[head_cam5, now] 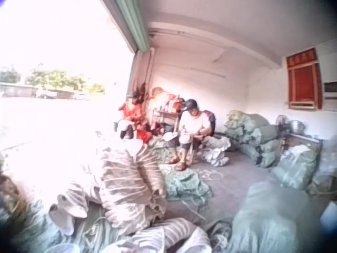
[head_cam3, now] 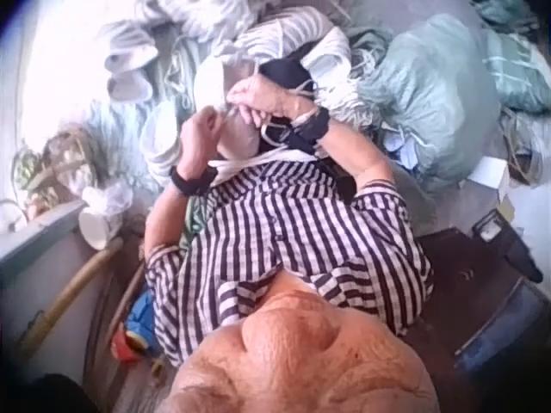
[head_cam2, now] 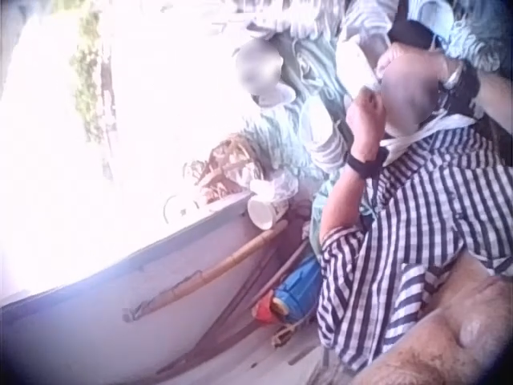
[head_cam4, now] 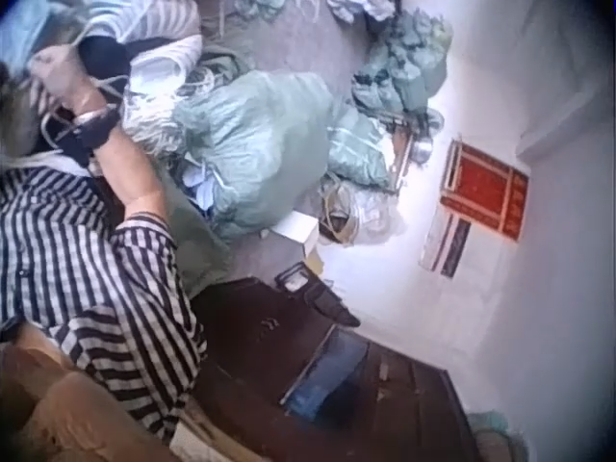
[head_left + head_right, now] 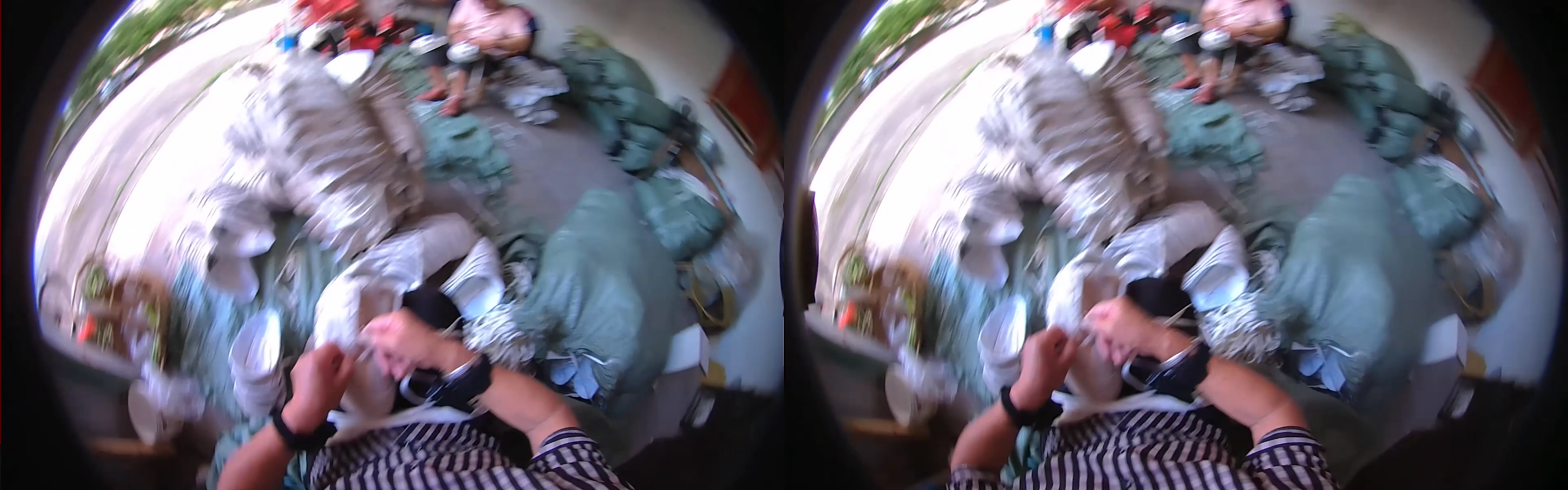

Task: The person is lacing a pair of white sneakers in a workshop.

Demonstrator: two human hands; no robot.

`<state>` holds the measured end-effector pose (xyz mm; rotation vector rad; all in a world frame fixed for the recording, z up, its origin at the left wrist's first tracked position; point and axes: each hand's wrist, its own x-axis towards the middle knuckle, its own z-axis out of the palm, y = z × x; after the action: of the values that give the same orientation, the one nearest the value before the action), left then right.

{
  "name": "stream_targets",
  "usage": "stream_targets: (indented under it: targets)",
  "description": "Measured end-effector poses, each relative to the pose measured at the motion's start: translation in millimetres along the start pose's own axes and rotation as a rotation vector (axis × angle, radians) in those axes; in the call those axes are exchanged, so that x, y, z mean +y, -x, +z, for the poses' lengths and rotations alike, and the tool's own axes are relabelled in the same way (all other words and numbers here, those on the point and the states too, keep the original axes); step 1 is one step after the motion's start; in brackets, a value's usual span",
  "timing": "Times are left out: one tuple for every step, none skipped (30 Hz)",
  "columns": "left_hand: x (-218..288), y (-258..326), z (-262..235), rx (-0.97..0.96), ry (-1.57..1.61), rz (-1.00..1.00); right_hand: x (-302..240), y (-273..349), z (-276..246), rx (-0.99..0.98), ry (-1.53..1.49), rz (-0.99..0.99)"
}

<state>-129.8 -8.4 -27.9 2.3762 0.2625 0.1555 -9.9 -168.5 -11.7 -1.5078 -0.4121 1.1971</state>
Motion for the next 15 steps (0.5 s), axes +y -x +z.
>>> stream_targets:
  targets:
    - [-3.3,4.6,-0.8,0.038,-0.242,0.135,4.4,-4.6,6.5,0.003,0.0,-0.017]
    - [-8.2,7.6,-1.6,0.131,-0.307,0.231,6.4,-9.3,11.1,-0.055,-0.058,-0.035]
    - [-9.1,6.4,2.3,0.155,-0.3,0.221,10.8,-14.0,13.3,-0.088,-0.059,-0.021]
    - [-26.0,7.5,5.0,0.127,-0.273,0.213,13.3,-16.7,15.7,-0.106,-0.089,-0.026]
    - [-26.7,5.0,4.7,0.073,-0.058,0.103,17.9,-18.9,15.3,-0.112,-0.091,-0.022]
    - [-21.9,6.2,-8.3,-0.13,0.105,0.171,25.4,-18.8,12.7,-0.12,-0.121,-0.05]
    - [-19.0,5.3,-9.7,-0.109,0.166,0.176,27.4,-20.0,12.5,-0.129,-0.118,-0.057]
    - [14.2,8.1,-26.3,-0.144,0.022,0.152,23.3,-13.1,9.5,-0.094,-0.07,-0.033]
    - [16.6,2.8,-28.0,-0.17,0.017,0.178,22.9,-14.3,5.7,-0.045,0.0,-0.079]
    - [15.9,5.3,-30.3,-0.179,0.01,0.18,23.6,-17.4,8.3,-0.023,0.078,-0.12]
    - [12.8,6.0,-29.3,-0.174,0.001,0.186,26.8,-20.3,13.3,-0.022,0.079,-0.131]
    - [7.5,5.6,-27.4,-0.182,-0.012,0.186,30.7,-24.2,20.0,-0.01,0.024,-0.188]
    - [11.7,2.9,-28.8,-0.191,-0.022,0.186,28.6,-24.7,23.3,0.006,-0.031,-0.241]
    - [16.2,2.0,-31.4,-0.186,-0.024,0.187,27.4,-24.3,23.8,0.004,-0.028,-0.244]
    - [21.9,1.9,-34.7,-0.188,-0.003,0.226,27.4,-22.7,24.5,0.006,-0.017,-0.253]
